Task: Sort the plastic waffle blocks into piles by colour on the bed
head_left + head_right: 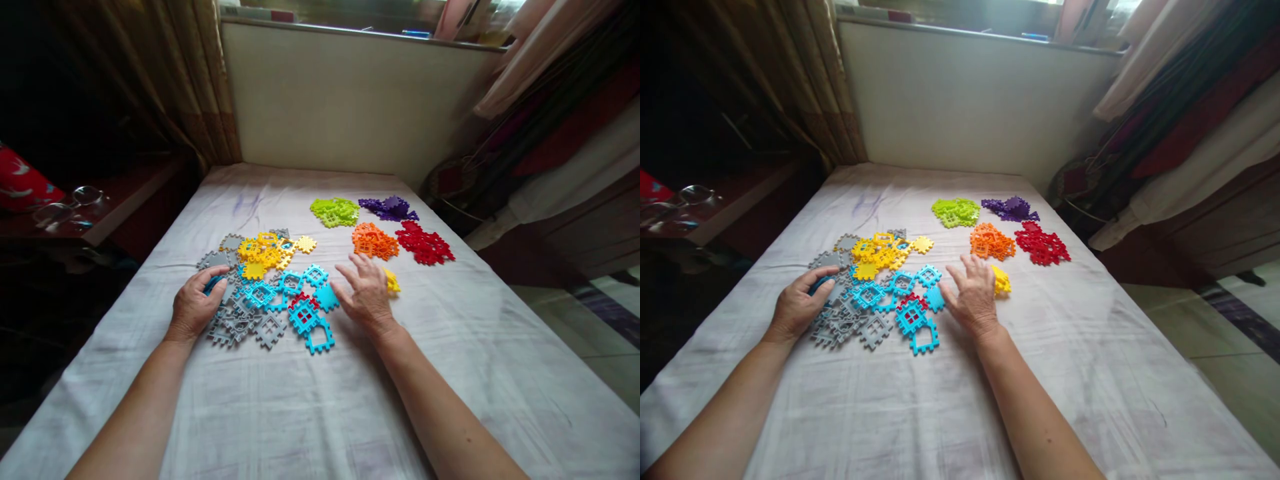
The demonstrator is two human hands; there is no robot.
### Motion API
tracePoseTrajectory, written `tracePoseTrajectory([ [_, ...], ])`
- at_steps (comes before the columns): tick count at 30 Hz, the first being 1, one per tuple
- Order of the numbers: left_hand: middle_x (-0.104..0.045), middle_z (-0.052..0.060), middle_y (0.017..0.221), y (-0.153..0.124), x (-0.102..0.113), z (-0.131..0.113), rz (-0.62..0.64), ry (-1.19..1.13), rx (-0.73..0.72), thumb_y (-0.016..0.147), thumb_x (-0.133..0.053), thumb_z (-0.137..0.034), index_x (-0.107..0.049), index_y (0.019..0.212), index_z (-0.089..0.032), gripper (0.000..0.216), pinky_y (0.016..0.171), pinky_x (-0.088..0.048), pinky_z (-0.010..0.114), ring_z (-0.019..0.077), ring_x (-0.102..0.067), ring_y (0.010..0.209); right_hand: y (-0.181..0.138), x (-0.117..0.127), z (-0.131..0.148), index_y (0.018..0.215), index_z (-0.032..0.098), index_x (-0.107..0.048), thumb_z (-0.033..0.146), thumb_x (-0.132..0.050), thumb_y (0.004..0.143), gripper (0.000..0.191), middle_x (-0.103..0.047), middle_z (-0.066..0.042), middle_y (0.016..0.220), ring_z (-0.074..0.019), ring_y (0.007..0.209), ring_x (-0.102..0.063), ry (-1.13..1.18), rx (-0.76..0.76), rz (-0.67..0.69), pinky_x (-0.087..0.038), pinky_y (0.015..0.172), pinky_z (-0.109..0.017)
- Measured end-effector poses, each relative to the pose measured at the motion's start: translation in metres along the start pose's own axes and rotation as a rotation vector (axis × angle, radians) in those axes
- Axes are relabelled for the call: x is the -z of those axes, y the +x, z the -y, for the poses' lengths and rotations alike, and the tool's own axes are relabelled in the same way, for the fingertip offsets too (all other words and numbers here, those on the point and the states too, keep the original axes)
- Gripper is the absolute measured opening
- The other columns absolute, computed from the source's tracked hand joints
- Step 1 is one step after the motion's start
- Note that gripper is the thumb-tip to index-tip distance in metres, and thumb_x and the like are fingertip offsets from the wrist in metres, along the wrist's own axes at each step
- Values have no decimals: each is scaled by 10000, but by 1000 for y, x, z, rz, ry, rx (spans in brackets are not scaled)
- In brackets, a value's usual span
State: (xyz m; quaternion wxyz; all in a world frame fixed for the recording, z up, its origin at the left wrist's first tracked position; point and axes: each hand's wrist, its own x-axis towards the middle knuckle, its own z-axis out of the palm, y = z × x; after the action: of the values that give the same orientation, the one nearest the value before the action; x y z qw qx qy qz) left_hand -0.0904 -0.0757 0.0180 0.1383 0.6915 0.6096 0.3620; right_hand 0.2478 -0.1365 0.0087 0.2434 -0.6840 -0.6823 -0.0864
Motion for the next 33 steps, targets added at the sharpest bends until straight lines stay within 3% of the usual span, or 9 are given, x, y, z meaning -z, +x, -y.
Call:
tracePoseTrajectory([
  [4,-741,44,1187,0,-2,1,-45,-10,-57,834,-517,-423,-727,1021,-235,339,1082,-480,409,239,-671,1139,-7,-15,45,1306,221,-646,477,-530,955,450,-540,-166,1450,-322,1349,-446,87,29,161,-318,1116,-504],
  [7,-738,46,1194,0,-3,3,-88,-6,-55,842,-521,-413,-722,1010,-239,314,1087,-473,410,236,-667,1146,0,-21,61,1280,219,-654,454,-525,967,412,-564,-159,1425,-308,1319,-474,128,53,185,-331,1109,-485],
  [12,-740,43,1190,0,-3,4,-115,-14,-44,843,-514,-408,-715,1022,-235,320,1082,-475,389,225,-669,1142,41,-19,73,1251,260,-678,395,-544,970,339,-626,-109,1349,-272,1229,-536,181,50,182,-388,1047,-440],
  [18,-742,51,1187,1,-3,5,-124,-51,-25,837,-515,-427,-713,1024,-228,338,1063,-493,396,231,-679,1125,94,-28,102,1158,274,-739,270,-578,926,282,-649,-81,1302,-273,1169,-559,33,211,413,-452,952,-404],
  [22,-745,50,1182,1,-3,7,-120,-70,-8,827,-519,-426,-712,1027,-225,343,1054,-503,391,231,-683,1120,103,-31,112,1113,237,-738,255,-535,951,261,-644,-98,1303,-274,1159,-556,-19,257,449,-459,923,-399],
  [28,-738,43,1196,1,-3,8,-106,-83,15,833,-526,-434,-710,1043,-235,342,1065,-497,397,233,-677,1133,85,-10,95,1067,187,-698,238,-440,1010,269,-686,-121,1212,-241,1077,-593,21,303,311,-433,917,-350],
  [33,-737,43,1199,1,-3,8,-102,-67,-6,842,-519,-437,-710,1034,-240,335,1073,-491,395,236,-675,1142,54,10,36,1019,211,-698,286,-428,1003,281,-740,-85,989,-201,888,-649,76,33,121,-436,793,-283],
])
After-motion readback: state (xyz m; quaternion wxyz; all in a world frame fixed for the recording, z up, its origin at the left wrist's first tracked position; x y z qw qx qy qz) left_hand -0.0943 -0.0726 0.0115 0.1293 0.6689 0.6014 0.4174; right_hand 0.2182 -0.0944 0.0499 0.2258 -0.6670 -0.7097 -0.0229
